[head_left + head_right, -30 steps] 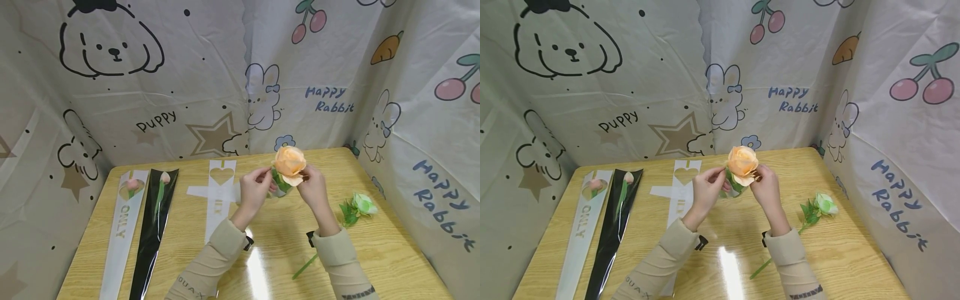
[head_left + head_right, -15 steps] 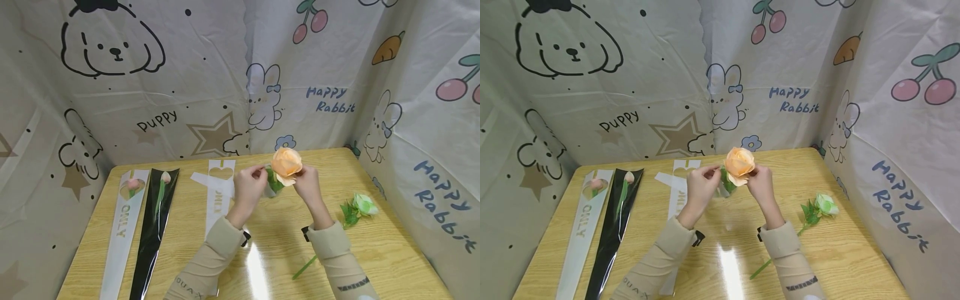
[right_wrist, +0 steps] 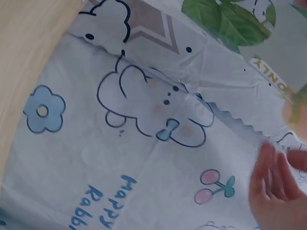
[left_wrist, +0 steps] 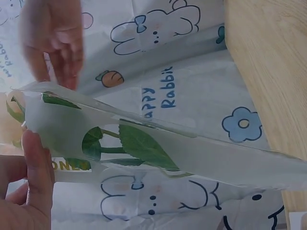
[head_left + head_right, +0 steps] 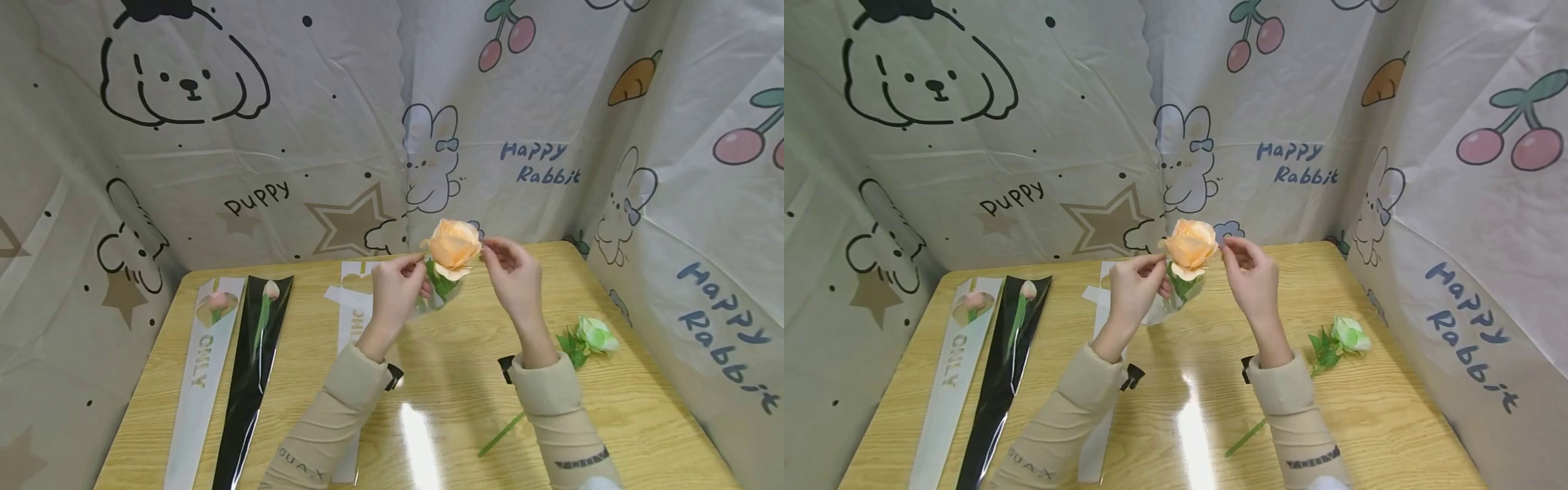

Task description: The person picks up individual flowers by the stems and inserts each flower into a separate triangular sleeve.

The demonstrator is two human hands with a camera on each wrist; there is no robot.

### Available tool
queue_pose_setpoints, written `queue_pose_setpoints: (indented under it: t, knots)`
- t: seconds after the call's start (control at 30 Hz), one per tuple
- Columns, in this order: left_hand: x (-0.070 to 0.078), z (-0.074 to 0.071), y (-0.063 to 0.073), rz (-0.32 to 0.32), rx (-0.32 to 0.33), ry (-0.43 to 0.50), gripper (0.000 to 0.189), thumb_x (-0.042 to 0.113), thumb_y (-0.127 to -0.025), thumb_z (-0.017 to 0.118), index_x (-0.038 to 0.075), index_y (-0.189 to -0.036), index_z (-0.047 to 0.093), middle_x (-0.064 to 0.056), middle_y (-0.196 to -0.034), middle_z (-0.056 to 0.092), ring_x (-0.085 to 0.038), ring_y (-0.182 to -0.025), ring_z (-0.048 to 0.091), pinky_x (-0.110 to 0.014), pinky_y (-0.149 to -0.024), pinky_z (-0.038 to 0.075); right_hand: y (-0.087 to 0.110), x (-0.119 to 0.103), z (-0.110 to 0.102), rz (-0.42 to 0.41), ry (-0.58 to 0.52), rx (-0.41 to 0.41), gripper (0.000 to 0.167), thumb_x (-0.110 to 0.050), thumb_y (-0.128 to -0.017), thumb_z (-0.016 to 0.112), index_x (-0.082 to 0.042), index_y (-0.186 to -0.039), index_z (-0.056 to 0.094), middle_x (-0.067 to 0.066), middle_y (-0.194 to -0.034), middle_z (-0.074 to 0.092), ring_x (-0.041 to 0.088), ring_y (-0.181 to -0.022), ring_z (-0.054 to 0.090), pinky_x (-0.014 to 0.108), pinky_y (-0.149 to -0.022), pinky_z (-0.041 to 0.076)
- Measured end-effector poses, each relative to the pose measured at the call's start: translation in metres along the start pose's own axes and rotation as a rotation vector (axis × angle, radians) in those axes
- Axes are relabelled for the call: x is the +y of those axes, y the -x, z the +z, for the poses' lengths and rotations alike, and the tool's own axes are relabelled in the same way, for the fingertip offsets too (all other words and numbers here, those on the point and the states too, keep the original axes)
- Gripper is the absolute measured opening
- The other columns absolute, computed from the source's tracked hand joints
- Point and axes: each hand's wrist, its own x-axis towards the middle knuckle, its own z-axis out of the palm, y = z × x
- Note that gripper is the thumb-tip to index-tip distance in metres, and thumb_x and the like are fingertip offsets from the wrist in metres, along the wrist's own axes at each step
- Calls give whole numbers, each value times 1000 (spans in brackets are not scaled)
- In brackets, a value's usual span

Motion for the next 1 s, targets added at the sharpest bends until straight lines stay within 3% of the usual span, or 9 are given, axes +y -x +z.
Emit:
queue_pose_setpoints:
  t: [0.1, 0.2, 0.27, 0.37, 0.53, 0.8, 1.0]
  knots:
    - [0, -1, 0, -8, 1, 8, 19, -10, -81, 51, -15, -94, 64, -20, -59, 63, -20, -40, 58, -24, -40, 50, -1, -9, -2, -274, 71, 93, 19, 3, -86, 57, 7, -103, 65, 19, -100, 64, 11, -90, 60, 21, -81, 48]
    - [0, -1, 0, -20, 0, 16, 19, -10, -81, 52, -14, -94, 65, -20, -59, 63, -21, -41, 59, -24, -40, 50, -2, -16, -2, -477, 116, 35, 23, 1, -86, 58, 6, -108, 63, 19, -110, 62, 25, -102, 58, 28, -91, 45]
    - [-1, 0, 0, -25, 0, 27, 18, -10, -81, 52, -14, -94, 65, -21, -59, 63, -24, -41, 59, -24, -40, 50, 0, -19, -1, -536, 137, -29, 27, 1, -85, 60, 5, -111, 62, 18, -113, 61, 30, -107, 56, 30, -95, 43]
    - [-1, 1, 1, -24, 0, 42, 17, -10, -82, 53, -14, -94, 65, -23, -60, 63, -29, -42, 59, -26, -40, 50, 5, -21, 0, -563, 165, -69, 33, 7, -79, 63, 5, -112, 62, 18, -113, 61, 31, -107, 56, 29, -96, 42]
    - [-1, 2, 1, -16, 7, 15, 16, -8, -83, 54, -13, -92, 66, -21, -60, 63, -28, -43, 59, -25, -39, 50, 12, -20, 4, -576, 167, -32, 37, 15, -69, 70, 6, -104, 64, 19, -104, 64, 32, -99, 58, 29, -93, 44]
    - [1, 0, 2, 8, 0, -66, 13, -5, -83, 56, -11, -86, 67, -15, -56, 62, -14, -37, 53, -21, -36, 46, 21, -12, 11, -611, 147, 23, 31, 16, -65, 72, 7, -94, 66, 19, -96, 66, 33, -91, 61, 27, -88, 47]
    - [2, 0, 0, 40, 9, -132, 12, -4, -81, 58, -11, -83, 68, -16, -60, 64, -15, -39, 54, -19, -36, 45, 27, -8, 12, -608, 136, 14, 30, 17, -64, 72, 7, -92, 67, 19, -94, 66, 32, -88, 61, 24, -87, 48]
